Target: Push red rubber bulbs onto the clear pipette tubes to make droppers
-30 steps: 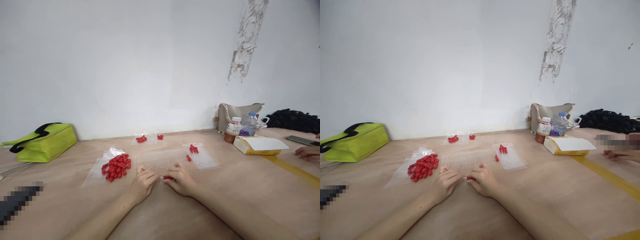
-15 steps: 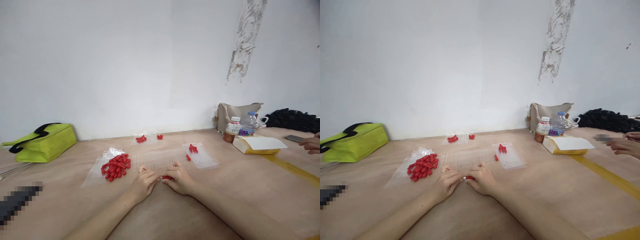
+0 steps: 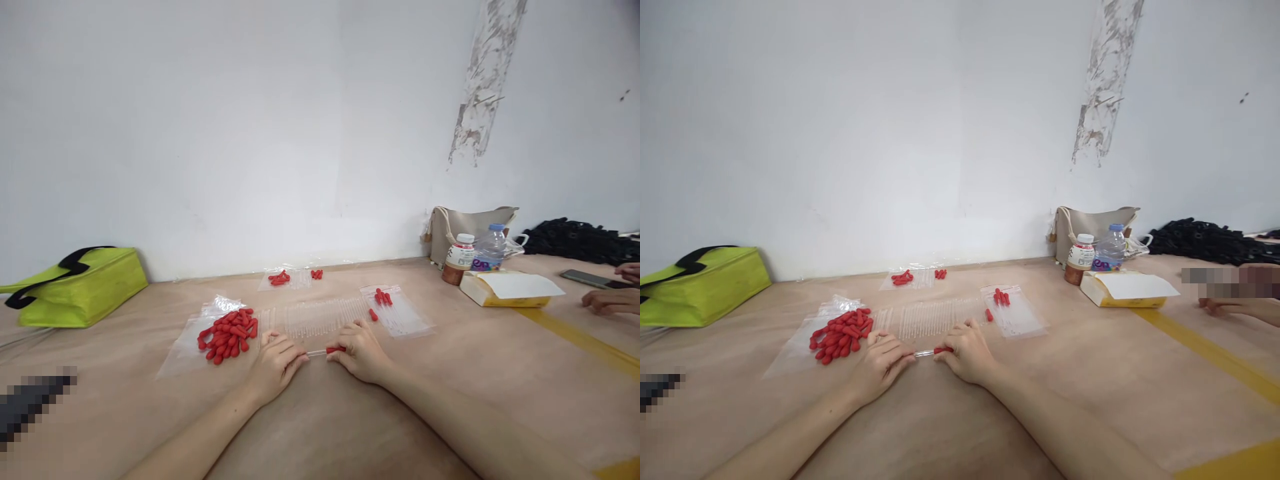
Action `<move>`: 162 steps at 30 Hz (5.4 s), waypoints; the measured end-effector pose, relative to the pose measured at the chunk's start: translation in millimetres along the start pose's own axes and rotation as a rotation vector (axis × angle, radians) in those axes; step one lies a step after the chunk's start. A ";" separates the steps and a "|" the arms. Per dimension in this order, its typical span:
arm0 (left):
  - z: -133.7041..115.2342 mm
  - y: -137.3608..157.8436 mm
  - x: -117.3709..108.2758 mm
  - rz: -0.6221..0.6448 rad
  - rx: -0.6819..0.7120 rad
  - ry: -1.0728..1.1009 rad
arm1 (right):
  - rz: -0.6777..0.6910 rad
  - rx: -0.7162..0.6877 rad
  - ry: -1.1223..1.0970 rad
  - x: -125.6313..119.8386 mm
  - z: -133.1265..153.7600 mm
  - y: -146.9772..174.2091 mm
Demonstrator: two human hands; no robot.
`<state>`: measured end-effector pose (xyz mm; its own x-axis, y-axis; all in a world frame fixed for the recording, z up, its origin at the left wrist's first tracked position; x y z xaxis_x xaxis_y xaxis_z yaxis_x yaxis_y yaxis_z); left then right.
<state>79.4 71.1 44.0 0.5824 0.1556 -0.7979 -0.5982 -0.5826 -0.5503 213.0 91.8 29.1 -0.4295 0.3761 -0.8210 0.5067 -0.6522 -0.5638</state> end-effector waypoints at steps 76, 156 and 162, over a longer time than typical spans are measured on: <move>128.1 -43.9 -11.1 -0.022 -0.943 -0.374 | 0.352 0.791 0.491 -11.7 -138.9 9.2; -14.3 -8.5 16.7 0.046 0.114 -0.020 | -0.034 -0.148 0.011 5.7 22.9 -5.2; 1.5 -5.2 6.3 -0.012 0.039 0.024 | -0.041 -0.039 -0.081 -1.1 6.3 -6.5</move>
<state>85.4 76.3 41.5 0.6021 0.1429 -0.7855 -0.6119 -0.5494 -0.5690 205.5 91.4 34.2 -0.5090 0.3463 -0.7880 0.5154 -0.6106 -0.6013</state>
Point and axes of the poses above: each hand's wrist, its own y-axis away from the middle knuckle, its own x-axis out of the palm, z = x × y, the point moved 8 cm from there along -y, towards the middle knuckle, and after that the axes turned 13 degrees about y, right-handed, at the moved point
